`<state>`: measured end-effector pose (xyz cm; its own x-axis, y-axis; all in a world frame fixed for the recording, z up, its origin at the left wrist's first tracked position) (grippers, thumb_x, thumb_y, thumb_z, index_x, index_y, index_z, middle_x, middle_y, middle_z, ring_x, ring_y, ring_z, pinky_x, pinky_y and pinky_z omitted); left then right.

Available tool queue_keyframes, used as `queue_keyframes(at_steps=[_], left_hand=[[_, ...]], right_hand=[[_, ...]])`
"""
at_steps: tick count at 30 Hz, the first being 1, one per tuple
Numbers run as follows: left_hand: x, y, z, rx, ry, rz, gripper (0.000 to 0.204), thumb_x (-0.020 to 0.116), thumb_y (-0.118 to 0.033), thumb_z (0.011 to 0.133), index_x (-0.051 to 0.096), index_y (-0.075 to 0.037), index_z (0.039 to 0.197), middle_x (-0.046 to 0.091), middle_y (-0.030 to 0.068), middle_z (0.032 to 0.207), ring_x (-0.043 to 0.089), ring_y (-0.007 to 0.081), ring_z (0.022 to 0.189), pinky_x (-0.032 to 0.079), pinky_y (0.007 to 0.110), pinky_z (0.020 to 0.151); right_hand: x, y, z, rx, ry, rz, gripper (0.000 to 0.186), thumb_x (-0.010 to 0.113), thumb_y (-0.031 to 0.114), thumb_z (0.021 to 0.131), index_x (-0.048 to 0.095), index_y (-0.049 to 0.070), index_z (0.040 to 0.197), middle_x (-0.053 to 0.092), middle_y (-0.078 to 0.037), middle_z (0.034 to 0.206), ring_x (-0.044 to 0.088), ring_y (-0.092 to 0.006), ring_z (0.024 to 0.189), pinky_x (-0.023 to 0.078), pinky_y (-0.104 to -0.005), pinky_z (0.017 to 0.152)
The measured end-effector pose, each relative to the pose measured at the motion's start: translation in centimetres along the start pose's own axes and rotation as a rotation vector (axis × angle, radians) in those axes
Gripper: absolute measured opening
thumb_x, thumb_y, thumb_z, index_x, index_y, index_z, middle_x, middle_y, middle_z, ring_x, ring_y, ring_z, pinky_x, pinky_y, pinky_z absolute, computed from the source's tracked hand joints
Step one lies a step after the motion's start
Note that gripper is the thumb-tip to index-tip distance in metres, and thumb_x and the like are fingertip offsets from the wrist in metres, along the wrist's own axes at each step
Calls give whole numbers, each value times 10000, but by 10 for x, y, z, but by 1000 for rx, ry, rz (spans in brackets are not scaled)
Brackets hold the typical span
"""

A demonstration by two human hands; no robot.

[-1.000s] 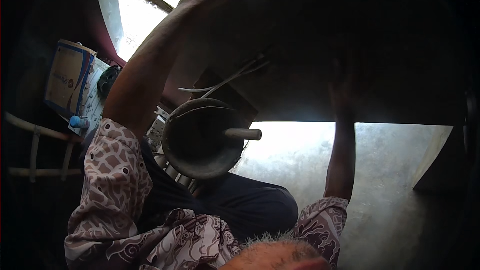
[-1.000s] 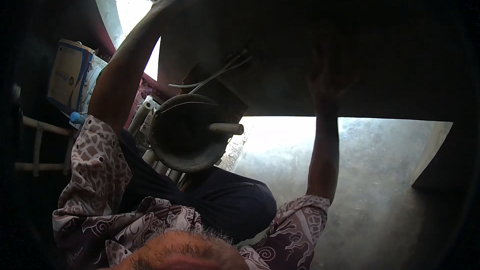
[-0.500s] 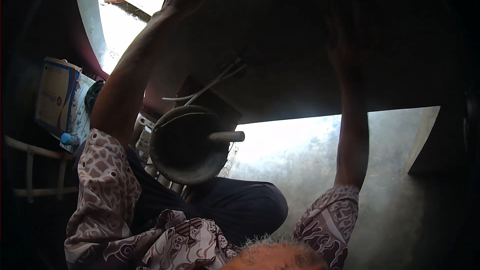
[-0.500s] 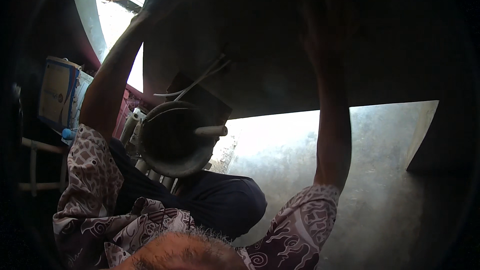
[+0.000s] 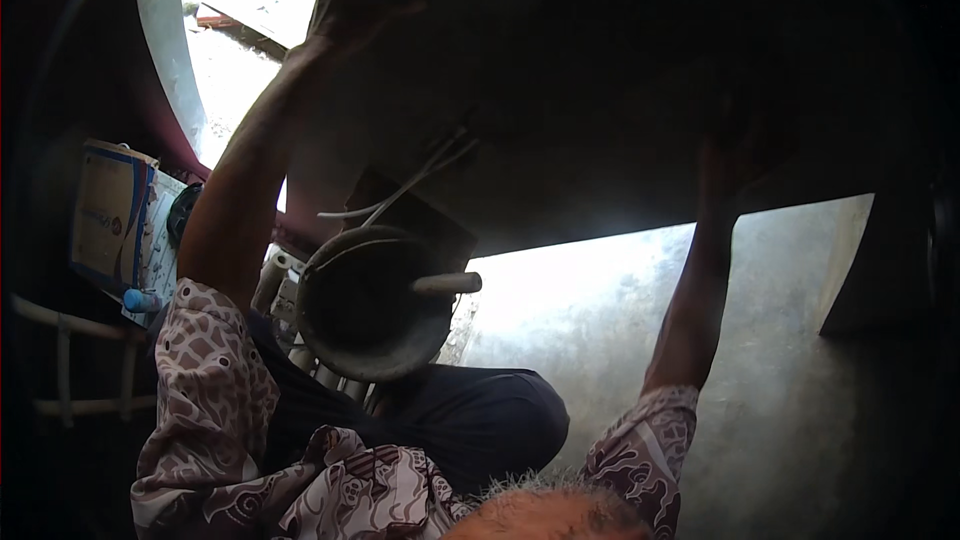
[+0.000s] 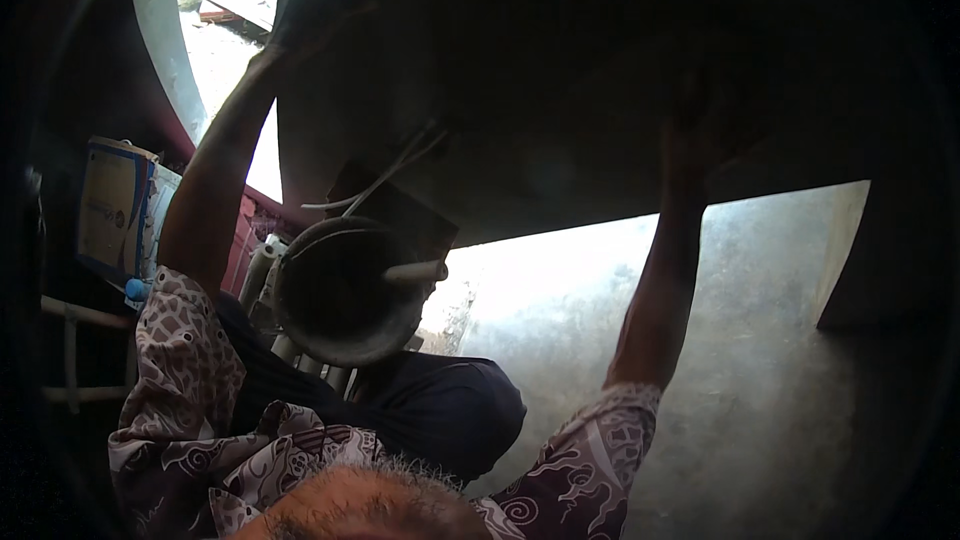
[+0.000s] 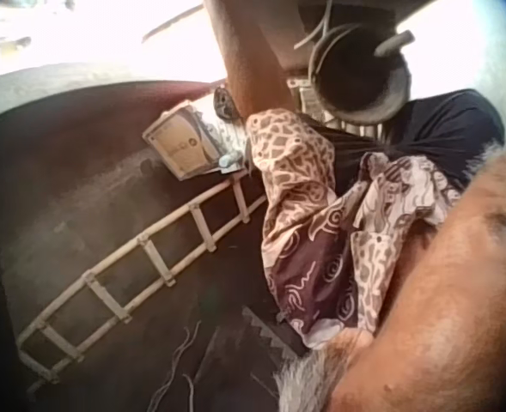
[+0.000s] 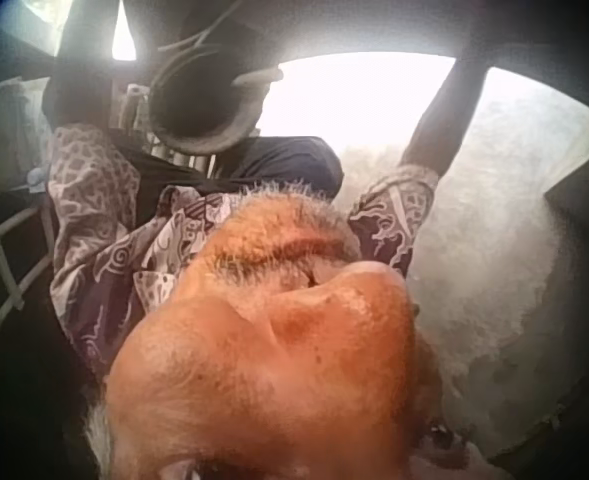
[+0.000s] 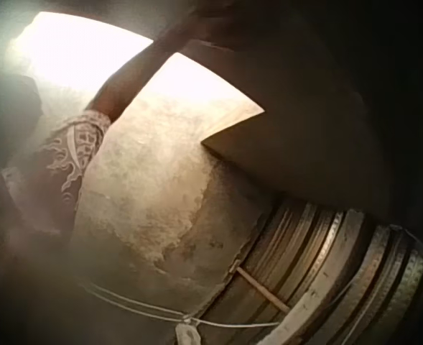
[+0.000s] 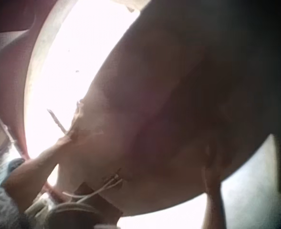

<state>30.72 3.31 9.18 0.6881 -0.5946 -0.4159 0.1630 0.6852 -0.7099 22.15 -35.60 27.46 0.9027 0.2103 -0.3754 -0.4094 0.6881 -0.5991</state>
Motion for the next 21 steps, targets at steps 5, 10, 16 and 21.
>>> queue_keyframes(at_steps=[5, 10, 16, 21], left_hand=[[2, 11, 0, -7, 7, -4, 1055, 798, -386, 804, 156, 96, 1488, 380, 296, 1433, 437, 393, 1308, 420, 410, 1110], [-3, 1, 0, 15, 13, 39, 1043, 801, -381, 802, 172, 98, 1483, 399, 292, 1420, 450, 388, 1297, 424, 409, 1105], [-10, 17, -7, 8, 23, 51, 1029, 804, -374, 801, 192, 101, 1477, 421, 288, 1405, 465, 382, 1285, 429, 408, 1098], [-12, -5, -7, 52, 12, 79, 1017, 806, -369, 799, 208, 103, 1472, 440, 284, 1393, 478, 377, 1274, 433, 407, 1093]], right_hand=[[30, -7, -22, 354, 125, 103, 554, 713, 275, 890, 518, 140, 1391, 509, -156, 1400, 484, -360, 1292, 352, -566, 1095], [46, 19, -58, 107, 161, 9, 539, 701, 253, 899, 517, 134, 1391, 490, -156, 1410, 508, -370, 1264, 361, -577, 1084], [73, 92, -41, 90, 194, -149, 549, 703, 255, 897, 512, 149, 1401, 460, -153, 1438, 500, -368, 1273, 354, -571, 1093], [81, -1, -125, 358, 245, 122, 559, 705, 256, 895, 507, 162, 1409, 435, -151, 1461, 492, -367, 1281, 349, -565, 1099]])
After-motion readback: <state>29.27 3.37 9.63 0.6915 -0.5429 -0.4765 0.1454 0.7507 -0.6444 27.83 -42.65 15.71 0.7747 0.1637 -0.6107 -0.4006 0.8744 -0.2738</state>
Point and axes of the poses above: each hand's wrist, its own z-axis towards the middle knuckle, its own x-axis out of the palm, y = z × x, the point moved 10 cm from there along z, towards the middle knuckle
